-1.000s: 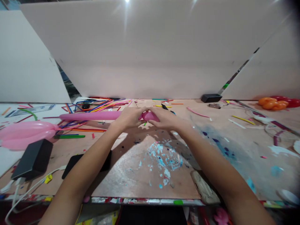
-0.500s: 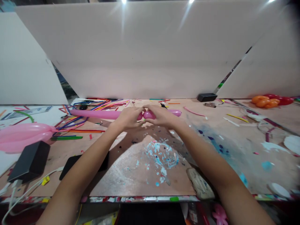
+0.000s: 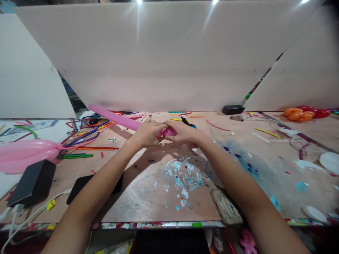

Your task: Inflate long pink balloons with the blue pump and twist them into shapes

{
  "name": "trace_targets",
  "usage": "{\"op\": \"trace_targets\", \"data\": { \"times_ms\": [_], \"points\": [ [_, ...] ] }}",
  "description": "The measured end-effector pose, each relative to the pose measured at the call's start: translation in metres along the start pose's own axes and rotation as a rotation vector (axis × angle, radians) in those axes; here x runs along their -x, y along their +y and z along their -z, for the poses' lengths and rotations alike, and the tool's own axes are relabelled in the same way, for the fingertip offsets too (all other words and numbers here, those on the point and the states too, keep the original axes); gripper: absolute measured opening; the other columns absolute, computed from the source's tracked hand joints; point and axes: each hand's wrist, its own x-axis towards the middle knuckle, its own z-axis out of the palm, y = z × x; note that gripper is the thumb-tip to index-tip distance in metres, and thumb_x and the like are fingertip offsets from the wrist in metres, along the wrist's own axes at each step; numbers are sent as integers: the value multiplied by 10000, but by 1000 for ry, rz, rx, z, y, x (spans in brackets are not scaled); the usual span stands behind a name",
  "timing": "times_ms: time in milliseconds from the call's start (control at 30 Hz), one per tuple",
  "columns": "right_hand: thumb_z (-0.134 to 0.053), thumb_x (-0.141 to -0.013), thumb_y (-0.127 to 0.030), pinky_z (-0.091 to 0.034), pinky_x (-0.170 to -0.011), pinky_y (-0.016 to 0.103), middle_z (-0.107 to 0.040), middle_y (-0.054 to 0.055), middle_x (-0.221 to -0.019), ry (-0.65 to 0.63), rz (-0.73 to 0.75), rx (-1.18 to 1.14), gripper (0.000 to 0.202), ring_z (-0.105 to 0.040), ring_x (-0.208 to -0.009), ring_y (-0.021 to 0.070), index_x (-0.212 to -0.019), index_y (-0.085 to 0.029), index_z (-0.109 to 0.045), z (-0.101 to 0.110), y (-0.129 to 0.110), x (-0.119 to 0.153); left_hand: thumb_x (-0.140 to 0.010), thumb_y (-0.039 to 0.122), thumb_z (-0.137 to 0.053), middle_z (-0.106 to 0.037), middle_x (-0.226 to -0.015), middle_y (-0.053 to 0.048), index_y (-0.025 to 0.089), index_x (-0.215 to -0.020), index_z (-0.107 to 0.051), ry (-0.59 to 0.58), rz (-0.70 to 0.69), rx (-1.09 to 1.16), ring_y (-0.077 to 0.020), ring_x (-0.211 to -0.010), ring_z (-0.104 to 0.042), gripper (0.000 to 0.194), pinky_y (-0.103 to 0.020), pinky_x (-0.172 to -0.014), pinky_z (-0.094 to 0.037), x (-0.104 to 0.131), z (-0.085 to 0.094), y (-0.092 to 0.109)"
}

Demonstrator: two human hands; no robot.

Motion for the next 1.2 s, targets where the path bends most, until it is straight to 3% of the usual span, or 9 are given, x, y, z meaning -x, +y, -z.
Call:
{"op": "trace_targets", "data": {
  "times_ms": [100, 200, 367, 500, 567, 667, 967, 1067, 1200],
  "points": [
    [-604, -797, -259, -446, -870, 331, -637, 122, -1184, 66, -22, 79, 461, -584, -1074, 259, -1250, -189, -551, 3, 6, 1, -794, 318, -625, -702, -1093, -130, 176, -1275, -502, -40, 132, -81, -308, -1024, -644, 517, -420, -894, -433, 2, 1, -4],
    [-580, -789, -219, -432, -829, 352, -607, 141, -1098, 125, -129, 250, 317, -570, -1024, 280, -1101, -181, -621, 8, 10, 3, -824, 353, -608, -701, -1097, -118, 196, -1202, -550, -74, 283, -147, -314, -960, -662, 414, -391, -794, -453, 5, 4, -13],
    [-532, -809, -164, -389, -703, 312, -654, 127, -1026, 109, -192, 347, 267, -603, -909, 253, -1070, -169, -585, 12, 10, 6, -848, 514, -588, -672, -1195, -84, 279, -1259, -562, -60, 295, -138, -304, -1013, -650, 474, -371, -764, -455, 8, 7, -18],
    [-573, -871, -454, -385, -695, 310, -701, 104, -1059, 67, -129, 239, 444, -630, -903, 258, -1242, -213, -536, 9, 8, 6, -866, 469, -569, -687, -1145, -72, 300, -1286, -559, -101, 302, -138, -287, -996, -653, 453, -356, -745, -454, 7, 6, -13],
    [-514, -886, -575, -391, -709, 312, -709, 99, -1052, 47, -104, 203, 461, -633, -902, 254, -1183, -230, -587, 9, 7, 5, -855, 448, -584, -691, -1134, -66, 304, -1281, -566, -110, 292, -155, -289, -991, -655, 450, -351, -734, -453, 6, 6, -10],
    [-495, -896, -576, -389, -679, 305, -720, 87, -974, 64, -125, 200, 420, -634, -836, 234, -1063, -221, -643, 12, 9, 5, -846, 442, -589, -689, -1154, -59, 311, -1289, -559, -90, 291, -156, -297, -1003, -655, 463, -351, -724, -454, 5, 8, -8],
    [-623, -823, -486, -466, -743, 342, -712, 92, -1012, 291, -268, 40, 418, -646, -883, 247, -1127, -201, -655, 55, 42, 34, -843, 578, -570, -679, -1200, -91, 242, -1294, -540, -24, 427, -90, -304, -1090, -625, 564, -364, -828, -465, 12, 22, -29],
    [-664, -789, -492, -489, -824, 383, -705, 98, -1039, 362, -281, -30, 430, -646, -940, 264, -1099, -193, -665, 58, 46, 36, -869, 594, -524, -669, -1218, -101, 225, -1304, -533, -17, 410, -71, -303, -1090, -625, 570, -373, -857, -464, 12, 23, -28],
    [-617, -824, -526, -534, -783, 395, -683, 83, -1024, 599, -257, -325, 463, -662, -898, 243, -1163, -211, -605, 58, 41, 30, -903, 608, -450, -674, -1190, -130, 191, -1353, -492, 43, 462, 6, -313, -1059, -641, 615, -391, -862, -476, 11, 25, -21]
  ]
}}
